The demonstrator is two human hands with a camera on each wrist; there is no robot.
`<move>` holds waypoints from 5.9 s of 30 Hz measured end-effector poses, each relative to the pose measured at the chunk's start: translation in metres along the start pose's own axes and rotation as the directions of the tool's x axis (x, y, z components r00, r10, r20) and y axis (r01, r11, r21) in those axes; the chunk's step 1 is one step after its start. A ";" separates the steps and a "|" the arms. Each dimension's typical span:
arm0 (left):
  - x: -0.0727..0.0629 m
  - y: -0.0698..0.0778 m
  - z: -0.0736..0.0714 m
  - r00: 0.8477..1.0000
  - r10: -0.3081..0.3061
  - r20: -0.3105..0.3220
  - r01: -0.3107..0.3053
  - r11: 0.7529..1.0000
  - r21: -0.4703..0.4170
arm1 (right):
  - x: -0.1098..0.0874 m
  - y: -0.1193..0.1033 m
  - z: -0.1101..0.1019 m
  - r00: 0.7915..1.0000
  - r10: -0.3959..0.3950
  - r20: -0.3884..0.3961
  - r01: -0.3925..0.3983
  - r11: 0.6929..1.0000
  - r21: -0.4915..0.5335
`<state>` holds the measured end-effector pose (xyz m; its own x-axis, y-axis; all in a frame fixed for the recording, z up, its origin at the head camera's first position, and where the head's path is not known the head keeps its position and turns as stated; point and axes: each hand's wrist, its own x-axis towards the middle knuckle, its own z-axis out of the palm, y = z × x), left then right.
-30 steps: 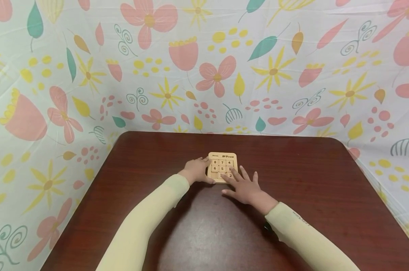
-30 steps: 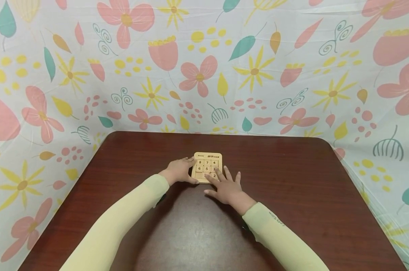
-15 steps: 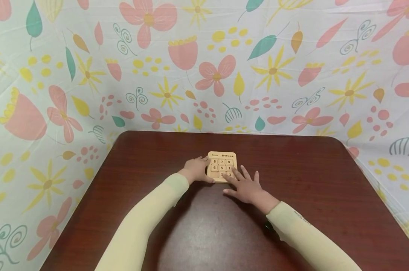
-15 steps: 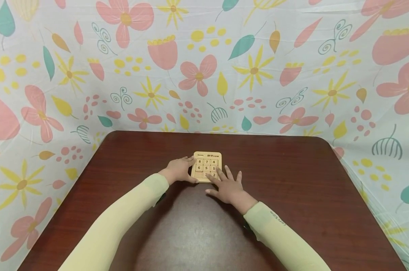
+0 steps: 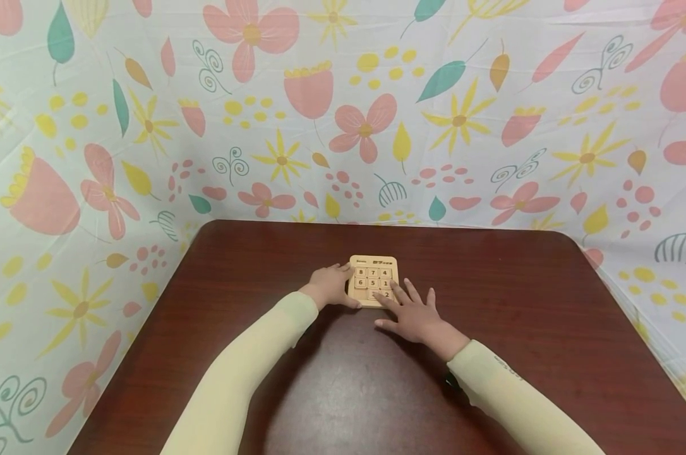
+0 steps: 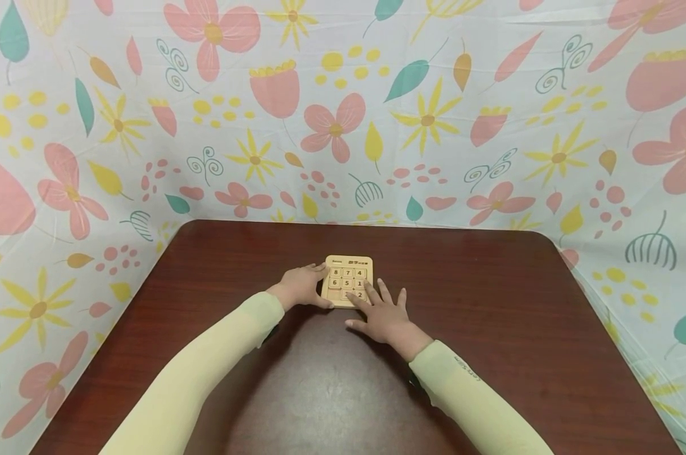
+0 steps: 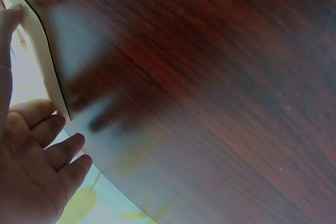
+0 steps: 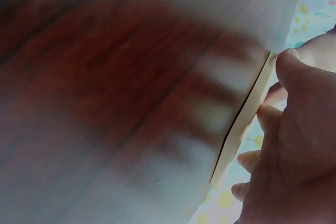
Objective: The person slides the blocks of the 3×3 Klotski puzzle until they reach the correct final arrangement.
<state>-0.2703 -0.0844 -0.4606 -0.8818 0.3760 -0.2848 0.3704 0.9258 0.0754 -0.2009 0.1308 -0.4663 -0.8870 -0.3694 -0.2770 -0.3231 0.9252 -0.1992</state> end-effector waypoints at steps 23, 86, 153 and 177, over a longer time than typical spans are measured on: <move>0.000 0.001 0.001 1.000 -0.003 -0.011 0.003 1.000 -0.001 | 0.017 -0.006 0.001 0.998 -0.010 -0.062 0.014 0.998 0.063; 0.000 0.000 0.002 1.000 -0.005 -0.007 0.005 1.000 -0.013 | 0.026 -0.015 0.000 1.000 0.001 -0.005 -0.001 0.998 0.063; 0.003 0.001 0.003 1.000 -0.005 0.001 0.005 1.000 -0.004 | 0.009 -0.017 0.001 1.000 -0.028 0.002 0.028 0.998 0.065; 0.003 -0.001 0.004 1.000 0.003 -0.006 -0.003 1.000 -0.002 | 0.024 -0.008 -0.009 0.989 -0.075 -0.127 0.084 0.995 0.062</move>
<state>-0.2719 -0.0841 -0.4650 -0.8827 0.3786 -0.2786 0.3719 0.9249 0.0785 -0.2226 0.1157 -0.4626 -0.8947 -0.4242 -0.1399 -0.3753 0.8838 -0.2792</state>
